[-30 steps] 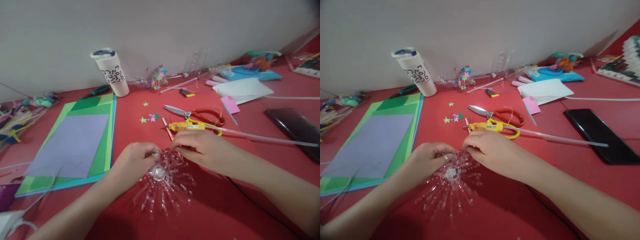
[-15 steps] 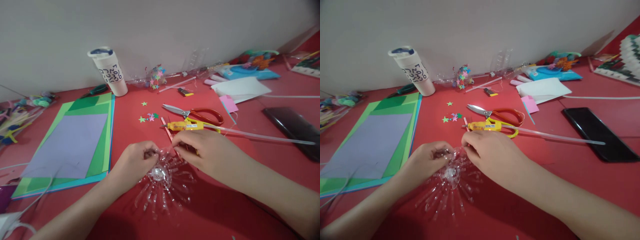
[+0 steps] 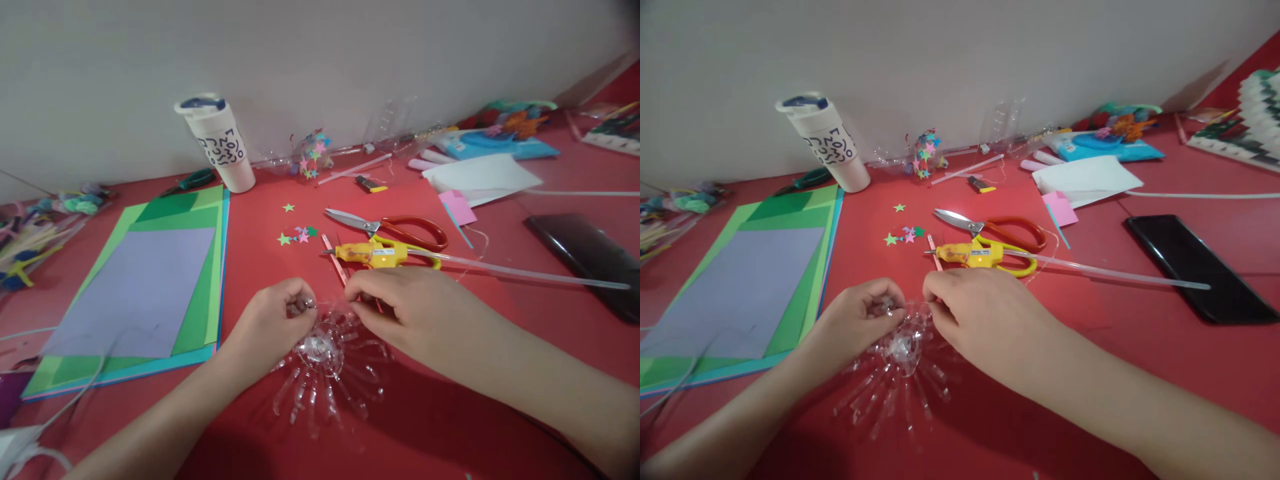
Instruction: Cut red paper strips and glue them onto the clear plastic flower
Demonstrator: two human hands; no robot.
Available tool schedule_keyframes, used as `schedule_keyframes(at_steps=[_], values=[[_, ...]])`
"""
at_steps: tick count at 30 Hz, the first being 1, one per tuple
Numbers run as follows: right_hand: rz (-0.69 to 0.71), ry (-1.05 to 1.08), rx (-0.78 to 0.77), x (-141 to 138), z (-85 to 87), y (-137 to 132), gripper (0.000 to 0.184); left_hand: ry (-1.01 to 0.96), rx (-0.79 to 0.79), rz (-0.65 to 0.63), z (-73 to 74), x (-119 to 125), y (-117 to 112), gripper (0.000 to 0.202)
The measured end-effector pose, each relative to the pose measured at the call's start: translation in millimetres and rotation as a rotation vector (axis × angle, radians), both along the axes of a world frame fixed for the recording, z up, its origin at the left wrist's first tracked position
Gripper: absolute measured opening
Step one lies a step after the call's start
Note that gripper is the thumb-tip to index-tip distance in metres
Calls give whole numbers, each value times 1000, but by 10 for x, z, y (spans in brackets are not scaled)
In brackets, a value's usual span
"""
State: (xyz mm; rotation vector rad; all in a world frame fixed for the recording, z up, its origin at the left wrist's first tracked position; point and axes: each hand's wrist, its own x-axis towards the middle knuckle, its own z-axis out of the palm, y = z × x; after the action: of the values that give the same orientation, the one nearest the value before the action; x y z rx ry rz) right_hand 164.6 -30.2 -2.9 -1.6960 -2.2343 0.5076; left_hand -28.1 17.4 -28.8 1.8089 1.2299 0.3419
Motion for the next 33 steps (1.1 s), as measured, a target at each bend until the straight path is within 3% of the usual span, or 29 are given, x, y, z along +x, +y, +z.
schedule_keyframes(at_steps=[8,18,26,33], values=[[96,82,-56,42,-5,-65,19,-26,-39,-7,23,0,4,5],[238,246,-145,107,-26,-2,16,-51,-66,6,-17,-4,21,3],[177,132,-48,202,-143,172,18,-77,-36,-48,-14,-39,-10,5],[72,75,-101,163,-95,62,14,-103,-63,71,-8,-6,-14,9]])
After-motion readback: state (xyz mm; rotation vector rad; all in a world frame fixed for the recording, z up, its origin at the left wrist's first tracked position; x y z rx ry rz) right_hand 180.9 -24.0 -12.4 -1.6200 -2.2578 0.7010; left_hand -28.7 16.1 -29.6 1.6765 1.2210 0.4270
